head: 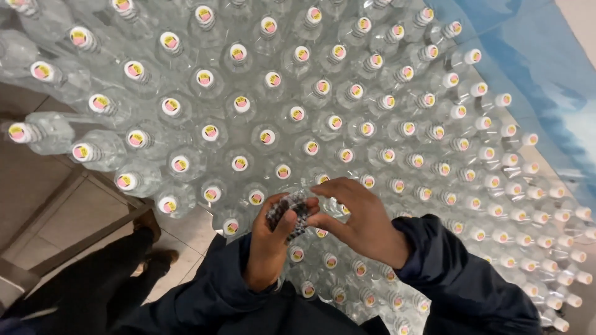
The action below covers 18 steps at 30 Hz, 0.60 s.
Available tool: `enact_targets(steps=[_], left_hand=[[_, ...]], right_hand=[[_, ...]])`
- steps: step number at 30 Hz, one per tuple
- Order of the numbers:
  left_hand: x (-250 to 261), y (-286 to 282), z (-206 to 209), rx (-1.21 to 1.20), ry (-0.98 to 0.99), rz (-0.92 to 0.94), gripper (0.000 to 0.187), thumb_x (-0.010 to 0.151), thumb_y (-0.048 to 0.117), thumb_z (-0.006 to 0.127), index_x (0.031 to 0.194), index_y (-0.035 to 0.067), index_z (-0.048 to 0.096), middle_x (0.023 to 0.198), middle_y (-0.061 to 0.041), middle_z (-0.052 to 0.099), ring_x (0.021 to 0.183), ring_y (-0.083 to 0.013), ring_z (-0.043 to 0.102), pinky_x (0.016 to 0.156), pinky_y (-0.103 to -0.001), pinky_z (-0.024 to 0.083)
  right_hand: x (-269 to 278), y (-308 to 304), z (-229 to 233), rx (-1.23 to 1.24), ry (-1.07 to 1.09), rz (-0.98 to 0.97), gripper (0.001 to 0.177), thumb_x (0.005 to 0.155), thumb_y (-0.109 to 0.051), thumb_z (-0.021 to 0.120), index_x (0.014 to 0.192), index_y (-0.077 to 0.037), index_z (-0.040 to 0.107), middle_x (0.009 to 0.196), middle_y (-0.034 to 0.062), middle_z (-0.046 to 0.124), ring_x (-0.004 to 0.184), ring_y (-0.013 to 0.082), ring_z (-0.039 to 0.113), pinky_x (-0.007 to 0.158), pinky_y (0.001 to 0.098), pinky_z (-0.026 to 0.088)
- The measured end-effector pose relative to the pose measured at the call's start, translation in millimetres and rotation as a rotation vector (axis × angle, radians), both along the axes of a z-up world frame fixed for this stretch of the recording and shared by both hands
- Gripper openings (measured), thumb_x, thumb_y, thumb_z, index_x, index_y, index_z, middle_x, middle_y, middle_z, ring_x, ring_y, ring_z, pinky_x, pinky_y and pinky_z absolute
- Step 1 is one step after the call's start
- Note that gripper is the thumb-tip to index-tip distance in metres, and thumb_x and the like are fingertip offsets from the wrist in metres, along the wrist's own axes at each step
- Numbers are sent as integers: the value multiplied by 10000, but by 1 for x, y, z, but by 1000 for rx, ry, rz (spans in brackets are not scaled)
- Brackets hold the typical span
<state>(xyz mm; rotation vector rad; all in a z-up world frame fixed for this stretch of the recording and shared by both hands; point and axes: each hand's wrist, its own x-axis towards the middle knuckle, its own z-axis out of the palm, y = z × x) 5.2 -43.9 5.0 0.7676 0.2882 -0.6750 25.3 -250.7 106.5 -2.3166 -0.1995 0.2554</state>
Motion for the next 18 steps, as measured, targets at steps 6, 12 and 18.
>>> enact_targets(steps=[6,12,18], left_hand=[[-12,-7,-1,216,-46,-10,425,915,206,826,1278,29,694,1135,-165,797,1001,-271,793,877,-441,681],[-5,-6,29,147,-7,-20,312,901,64,786,1177,-29,674,1141,-330,833,1090,-492,845,921,-541,761],[-5,-5,10,187,88,57,347,892,1,762,1214,-70,654,1133,-375,814,1051,-498,832,876,-553,733]], right_hand=[[-15,5,-16,327,-1,-32,282,1153,-292,557,1335,-125,692,1330,106,638,1159,315,708,1018,447,691],[-4,-48,-14,283,-135,-274,201,1145,-281,601,1174,-125,725,1147,61,741,1006,210,727,921,368,596],[71,-249,-58,-509,-573,-712,527,1180,-547,533,859,-136,608,877,33,639,774,201,571,688,393,414]])
